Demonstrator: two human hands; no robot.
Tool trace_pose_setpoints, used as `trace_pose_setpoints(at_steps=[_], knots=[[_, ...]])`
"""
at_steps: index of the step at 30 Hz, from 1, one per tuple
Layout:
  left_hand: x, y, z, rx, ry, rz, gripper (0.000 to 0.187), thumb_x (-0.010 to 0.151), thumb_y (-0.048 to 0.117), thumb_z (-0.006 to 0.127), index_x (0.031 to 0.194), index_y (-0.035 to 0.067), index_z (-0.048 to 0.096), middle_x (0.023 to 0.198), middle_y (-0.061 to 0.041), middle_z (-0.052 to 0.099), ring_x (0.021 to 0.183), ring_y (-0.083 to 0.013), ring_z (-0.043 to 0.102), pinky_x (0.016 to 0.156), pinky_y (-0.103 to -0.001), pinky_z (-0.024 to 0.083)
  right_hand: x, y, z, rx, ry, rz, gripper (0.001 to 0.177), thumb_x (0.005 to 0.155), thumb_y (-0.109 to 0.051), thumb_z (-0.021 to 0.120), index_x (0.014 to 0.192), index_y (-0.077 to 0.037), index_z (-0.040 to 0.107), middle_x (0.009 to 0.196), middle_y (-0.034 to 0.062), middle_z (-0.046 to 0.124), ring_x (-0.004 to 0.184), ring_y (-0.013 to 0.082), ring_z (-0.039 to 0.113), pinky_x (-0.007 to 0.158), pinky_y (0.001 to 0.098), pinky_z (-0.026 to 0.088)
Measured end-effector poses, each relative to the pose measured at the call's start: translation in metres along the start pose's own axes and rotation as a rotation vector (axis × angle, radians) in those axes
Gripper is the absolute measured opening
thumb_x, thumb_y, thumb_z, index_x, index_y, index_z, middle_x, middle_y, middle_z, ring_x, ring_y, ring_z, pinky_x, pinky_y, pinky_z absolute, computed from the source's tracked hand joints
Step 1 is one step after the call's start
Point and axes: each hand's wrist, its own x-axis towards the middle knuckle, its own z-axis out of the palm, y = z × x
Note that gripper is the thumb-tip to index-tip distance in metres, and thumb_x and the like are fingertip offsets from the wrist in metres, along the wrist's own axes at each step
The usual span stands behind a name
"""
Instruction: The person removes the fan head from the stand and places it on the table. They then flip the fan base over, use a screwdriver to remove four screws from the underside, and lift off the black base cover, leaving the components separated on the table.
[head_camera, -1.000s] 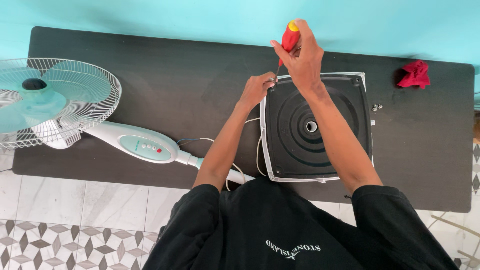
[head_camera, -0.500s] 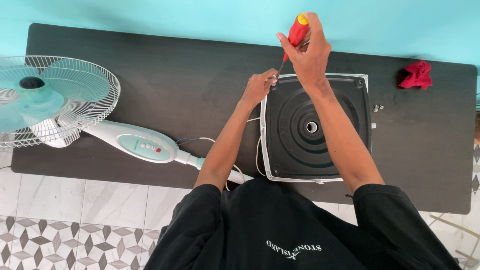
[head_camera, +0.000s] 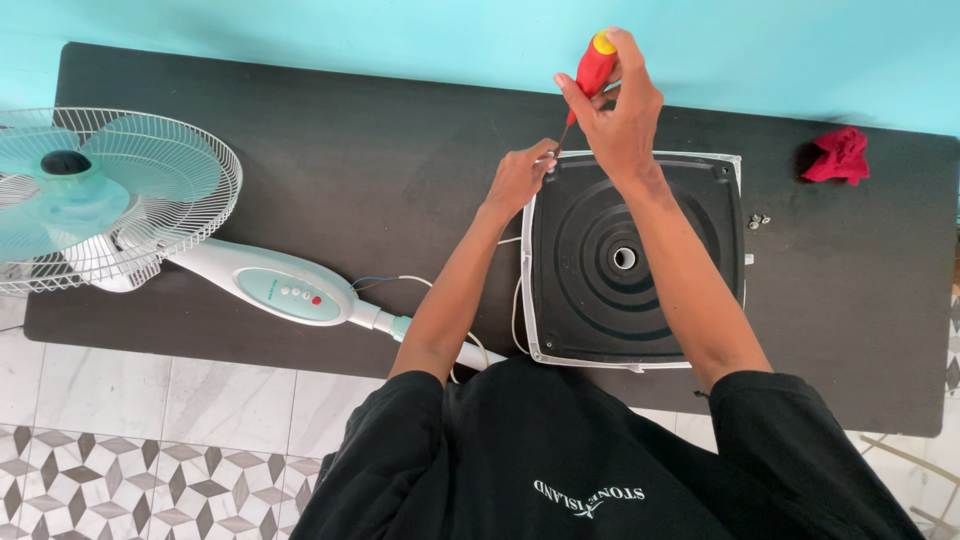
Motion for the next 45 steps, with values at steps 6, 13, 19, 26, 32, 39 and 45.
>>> trace_pose_setpoints(at_steps=[6,13,19,26,32,39,45], knots=[[-0.003,0.001,0.002,0.012,-0.004,-0.019,0.014,0.096,0.012,0.066,0.111,0.012,0.063,0.090,-0.014,0.075,0.083,-0.0374,0.072,0.071,-0.047,0.053,0.000,-0.012,-0.014,0.064,-0.039,-0.050,0.060,0.100,0.000,0.087,0.146,-0.006,0.049,0.130,0.0131,0.061,0.110,0.0218,0.068,0.085,0.0310,0.064],[-0.003,-0.024,0.015,0.133,0.135,0.173,0.024,0.087,0.009,0.072,0.109,0.014,0.065,0.104,-0.014,0.076,0.099,-0.0399,0.071,0.083,-0.047,0.054,0.003,-0.022,-0.031,0.128,0.018,0.103,0.051,0.098,0.002,0.090,0.136,-0.005,0.057,0.122,0.0082,0.063,0.110,0.0193,0.067,0.087,0.0319,0.068],[-0.013,-0.078,0.047,-0.028,0.143,-0.214,0.048,0.087,0.004,0.074,0.132,0.007,0.060,0.122,-0.018,0.072,0.113,-0.0388,0.070,0.095,-0.044,0.054,0.009,-0.027,-0.034,0.217,-0.044,0.141,0.047,0.097,0.002,0.090,0.132,-0.004,0.060,0.123,0.0085,0.066,0.112,0.0189,0.070,0.088,0.0339,0.065],[-0.023,-0.084,0.054,-0.161,0.123,-0.363,0.051,0.084,-0.002,0.071,0.134,0.007,0.060,0.122,-0.016,0.074,0.113,-0.0299,0.074,0.095,-0.037,0.057,0.011,-0.018,-0.039,0.573,-0.219,0.228,0.039,0.108,-0.001,0.075,0.141,-0.005,0.056,0.127,0.0086,0.065,0.121,0.0200,0.068,0.104,0.0378,0.063],[-0.015,-0.020,0.020,-0.060,0.136,0.051,0.052,0.091,-0.001,0.072,0.141,0.008,0.061,0.144,-0.018,0.064,0.133,-0.0330,0.060,0.107,-0.041,0.050,0.019,-0.007,-0.048,0.685,-0.367,0.250,0.031,0.110,-0.017,0.061,0.140,-0.010,0.055,0.141,0.0134,0.068,0.111,0.0157,0.065,0.101,0.0305,0.056],[0.021,0.063,-0.023,-0.493,-0.068,0.107,0.058,0.101,0.010,0.073,0.152,0.004,0.046,0.145,-0.014,0.062,0.133,-0.0228,0.062,0.117,-0.040,0.048,0.032,-0.014,-0.064,0.620,-0.508,0.196,0.024,0.112,0.006,0.050,0.132,-0.007,0.055,0.153,0.0165,0.060,0.141,0.0228,0.058,0.110,0.0342,0.052],[0.036,0.096,-0.035,-0.453,0.076,0.106,0.039,0.098,0.006,0.075,0.135,0.000,0.065,0.122,-0.012,0.077,0.117,-0.0193,0.074,0.108,-0.037,0.057,0.044,-0.038,-0.071,0.453,-0.513,0.241,0.037,0.102,0.012,0.049,0.131,-0.007,0.063,0.164,0.0136,0.051,0.145,0.0245,0.055,0.108,0.0332,0.054]])
